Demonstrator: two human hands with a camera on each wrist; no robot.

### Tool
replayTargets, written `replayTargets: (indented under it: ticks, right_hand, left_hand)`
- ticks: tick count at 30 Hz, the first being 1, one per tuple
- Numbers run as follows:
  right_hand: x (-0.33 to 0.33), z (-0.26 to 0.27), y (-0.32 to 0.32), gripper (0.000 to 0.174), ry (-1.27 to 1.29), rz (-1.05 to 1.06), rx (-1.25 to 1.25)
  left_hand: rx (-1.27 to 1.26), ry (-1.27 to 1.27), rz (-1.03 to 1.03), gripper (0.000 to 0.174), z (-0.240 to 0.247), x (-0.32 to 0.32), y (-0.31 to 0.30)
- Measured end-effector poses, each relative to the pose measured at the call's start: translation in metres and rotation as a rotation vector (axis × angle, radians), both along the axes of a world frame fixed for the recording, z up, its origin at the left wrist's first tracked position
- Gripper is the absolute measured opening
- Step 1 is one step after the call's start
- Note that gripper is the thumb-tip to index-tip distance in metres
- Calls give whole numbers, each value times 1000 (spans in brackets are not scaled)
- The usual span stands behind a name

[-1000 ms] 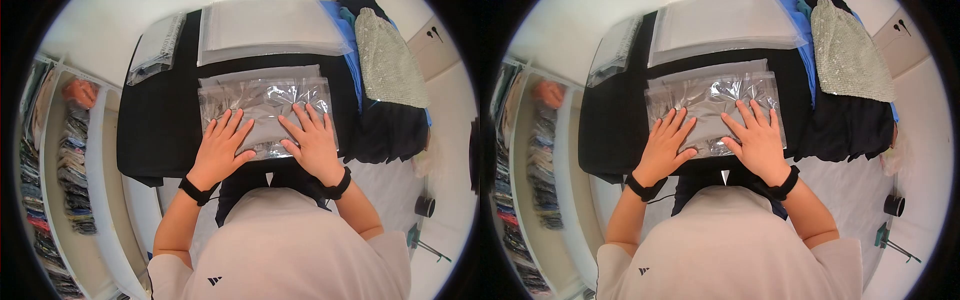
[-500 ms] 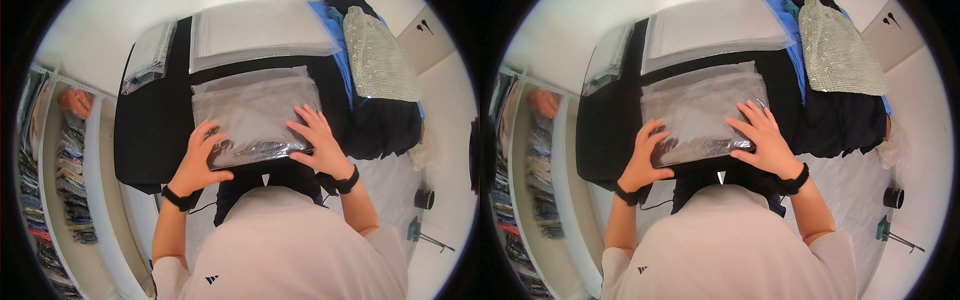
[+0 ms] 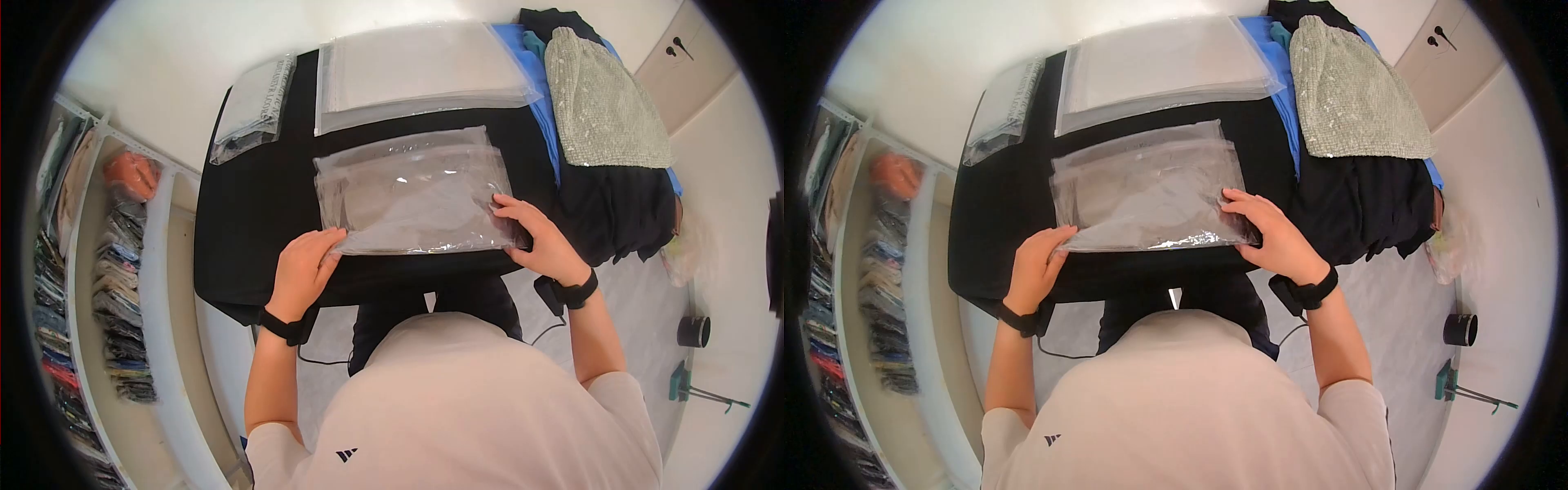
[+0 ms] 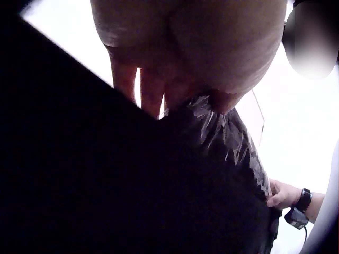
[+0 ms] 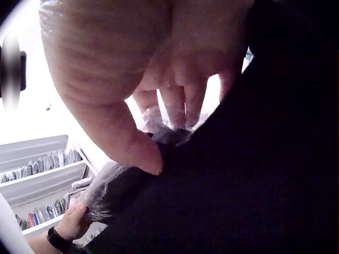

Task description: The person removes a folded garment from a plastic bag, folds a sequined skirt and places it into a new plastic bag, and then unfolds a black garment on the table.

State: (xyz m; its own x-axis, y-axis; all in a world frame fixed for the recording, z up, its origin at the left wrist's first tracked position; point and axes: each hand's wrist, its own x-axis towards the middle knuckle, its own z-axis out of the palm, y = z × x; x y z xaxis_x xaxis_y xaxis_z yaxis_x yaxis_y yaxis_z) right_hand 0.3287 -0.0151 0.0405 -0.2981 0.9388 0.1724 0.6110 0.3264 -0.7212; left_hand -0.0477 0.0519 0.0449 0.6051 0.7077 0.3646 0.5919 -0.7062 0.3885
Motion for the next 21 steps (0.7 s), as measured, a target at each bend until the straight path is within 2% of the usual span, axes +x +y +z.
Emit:
replayTargets:
  ticks: [2, 4, 6, 8, 10, 12, 13, 14, 15, 16, 17, 19, 21]
  right_hand:
    - [1, 6, 3, 67, 11, 44, -21]
    - [-2, 16, 1, 68, 21, 89, -51]
    - [-11, 27, 0, 58, 87, 69, -64]
    - [-15, 24, 6, 57, 68, 78, -22]
    - [-17, 17, 14, 57, 50, 88, 19]
    - [-15, 11, 27, 45, 107, 59, 187]
    - [-21, 26, 31, 27, 177, 35, 273]
    - [-26, 40, 33, 20, 348, -27, 85]
    - [-29, 53, 35, 16, 515, -89, -110]
    - [-25, 65, 42, 24, 416, -84, -80]
    - [-32, 76, 49, 28, 510, -60, 14]
    - [-39, 97, 64, 32, 622, -91, -211]
    - [-35, 81, 97, 32, 674, -95, -276]
  left_hand:
    - [-70, -38, 80, 15, 11, 0, -1]
    - [-49, -112, 93, 14, 15, -1, -2]
    - [-26, -183, 106, 17, 21, -3, -4]
    - [-159, -251, 145, 22, 30, -7, -6]
    - [-152, -292, 165, 24, 35, -10, -6]
    - [-172, -385, 214, 28, 45, -11, -4]
    - [-192, -437, 248, 30, 55, -10, -2]
    - [-365, -498, 295, 33, 62, -17, 6]
    - [-547, -681, 309, 31, 75, -11, 8]
    - [-627, -733, 271, 30, 89, -11, 13]
    - [-705, -784, 232, 29, 98, -13, 22]
    - [-895, -942, 227, 29, 104, -21, 45]
    - [-950, -1006, 255, 29, 105, -17, 61]
